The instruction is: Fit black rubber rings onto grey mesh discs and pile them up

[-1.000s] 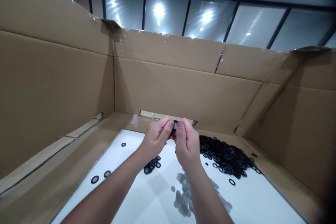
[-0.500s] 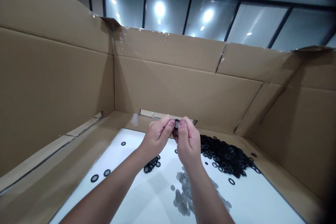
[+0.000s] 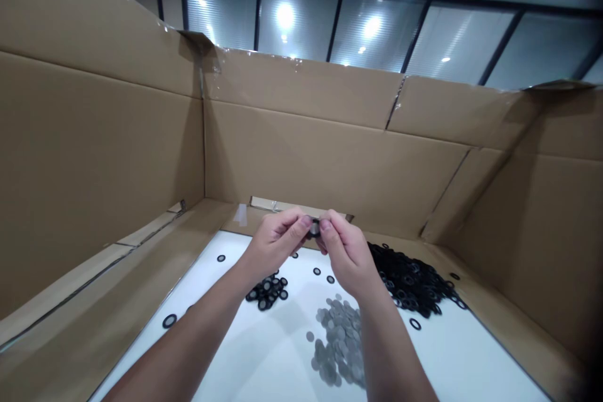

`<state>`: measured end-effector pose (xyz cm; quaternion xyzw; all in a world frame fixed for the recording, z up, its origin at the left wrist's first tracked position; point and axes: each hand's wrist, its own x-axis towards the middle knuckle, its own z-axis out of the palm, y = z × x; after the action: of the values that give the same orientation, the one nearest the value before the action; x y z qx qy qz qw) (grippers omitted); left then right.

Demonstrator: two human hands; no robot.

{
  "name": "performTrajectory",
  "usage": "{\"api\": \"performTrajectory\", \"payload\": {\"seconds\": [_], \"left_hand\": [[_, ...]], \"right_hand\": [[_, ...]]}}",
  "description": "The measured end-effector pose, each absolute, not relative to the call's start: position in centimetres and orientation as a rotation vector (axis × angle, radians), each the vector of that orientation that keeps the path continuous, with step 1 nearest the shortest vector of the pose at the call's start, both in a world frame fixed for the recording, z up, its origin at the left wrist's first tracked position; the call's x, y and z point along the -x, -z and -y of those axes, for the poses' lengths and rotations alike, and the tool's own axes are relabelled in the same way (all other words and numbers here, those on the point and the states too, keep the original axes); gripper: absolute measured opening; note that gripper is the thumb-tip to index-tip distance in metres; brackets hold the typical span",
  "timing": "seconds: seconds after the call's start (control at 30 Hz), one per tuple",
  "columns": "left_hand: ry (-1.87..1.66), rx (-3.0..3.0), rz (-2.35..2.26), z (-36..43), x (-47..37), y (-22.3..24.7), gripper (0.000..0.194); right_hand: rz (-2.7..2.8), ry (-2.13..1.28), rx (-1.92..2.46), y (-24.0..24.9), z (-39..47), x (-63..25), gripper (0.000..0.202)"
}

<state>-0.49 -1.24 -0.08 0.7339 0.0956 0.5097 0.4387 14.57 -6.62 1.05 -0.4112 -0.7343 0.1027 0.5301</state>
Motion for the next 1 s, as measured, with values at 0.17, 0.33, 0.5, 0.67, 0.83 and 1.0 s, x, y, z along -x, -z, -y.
{"api": "performTrajectory", "payload": {"seconds": [0.17, 0.33, 0.5, 0.67, 0.83, 1.0], "left_hand": [[-1.338, -1.806, -0.189, 1.1, 0.5, 0.2, 0.032], [-1.493, -1.807, -0.312, 1.8, -0.6, 0.9, 0.034], [-1.583, -1.933, -0.317, 1.9, -0.4, 1.1, 0.033], [-1.628, -1.967, -0.262, 1.9, -0.4, 0.9, 0.031], [-1.597, -1.935, -0.288, 1.9, -0.7, 0.9, 0.03], [-1.631, -1.964, -0.246, 2.0, -0.7, 1.1, 0.031]], "right_hand": [[1.646, -0.287, 0.965, -0.5, 6.6, -13.1, 0.035], [1.435, -0.152, 0.925, 0.3, 6.3, -11.0, 0.031], [1.471, -0.142, 0.918, 0.5, 6.1, -11.2, 0.032], [1.474, -0.105, 0.895, 1.0, 5.8, -11.2, 0.03], [1.434, -0.038, 0.899, 1.0, 6.0, -11.1, 0.029], [1.45, 0.014, 0.947, 0.9, 5.9, -11.1, 0.03]]}}
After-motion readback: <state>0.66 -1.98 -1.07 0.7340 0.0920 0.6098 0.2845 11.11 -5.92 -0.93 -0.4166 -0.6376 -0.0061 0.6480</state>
